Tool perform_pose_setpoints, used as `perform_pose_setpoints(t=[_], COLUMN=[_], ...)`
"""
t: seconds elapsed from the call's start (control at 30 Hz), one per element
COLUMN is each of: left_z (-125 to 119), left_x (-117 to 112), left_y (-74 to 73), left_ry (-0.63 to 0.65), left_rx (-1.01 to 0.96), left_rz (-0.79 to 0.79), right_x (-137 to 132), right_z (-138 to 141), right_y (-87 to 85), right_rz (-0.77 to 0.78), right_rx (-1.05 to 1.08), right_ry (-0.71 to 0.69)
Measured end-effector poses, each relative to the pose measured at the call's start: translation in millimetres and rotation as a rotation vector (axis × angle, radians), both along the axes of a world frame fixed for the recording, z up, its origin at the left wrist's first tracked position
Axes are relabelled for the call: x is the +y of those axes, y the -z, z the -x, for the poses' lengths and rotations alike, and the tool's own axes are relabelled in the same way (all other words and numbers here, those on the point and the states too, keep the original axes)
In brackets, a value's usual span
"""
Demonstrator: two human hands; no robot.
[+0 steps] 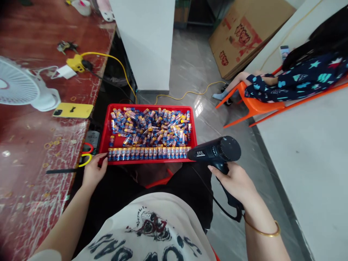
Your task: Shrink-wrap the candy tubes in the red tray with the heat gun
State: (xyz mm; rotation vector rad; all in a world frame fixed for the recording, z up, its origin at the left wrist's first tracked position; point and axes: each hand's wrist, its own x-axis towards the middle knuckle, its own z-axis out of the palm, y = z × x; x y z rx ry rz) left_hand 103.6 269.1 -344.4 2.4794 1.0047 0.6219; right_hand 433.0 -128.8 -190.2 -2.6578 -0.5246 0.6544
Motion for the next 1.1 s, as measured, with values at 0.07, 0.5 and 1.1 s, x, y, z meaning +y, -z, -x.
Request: perform_pose_setpoints(t=[0.07, 0.5, 1.1], left_z=[4, 35, -44], left_x=[-3, -32, -31], left_y=[1.2, 0.0, 36.0], left_ry=[0.003, -0.088, -0.32], left_rx=[0.0, -0.023, 0.215], left_rz=[-0.019, 0.065, 0.269], right_x=[12, 165, 99], right_z=[3, 56, 26], right_y=[0.3, 20.1, 15.8], right_rz=[-0.014, -0.354, -0.128], right_rx=[0.056, 0.125, 0.14], right_ry=[-0.045, -0.528, -0.333])
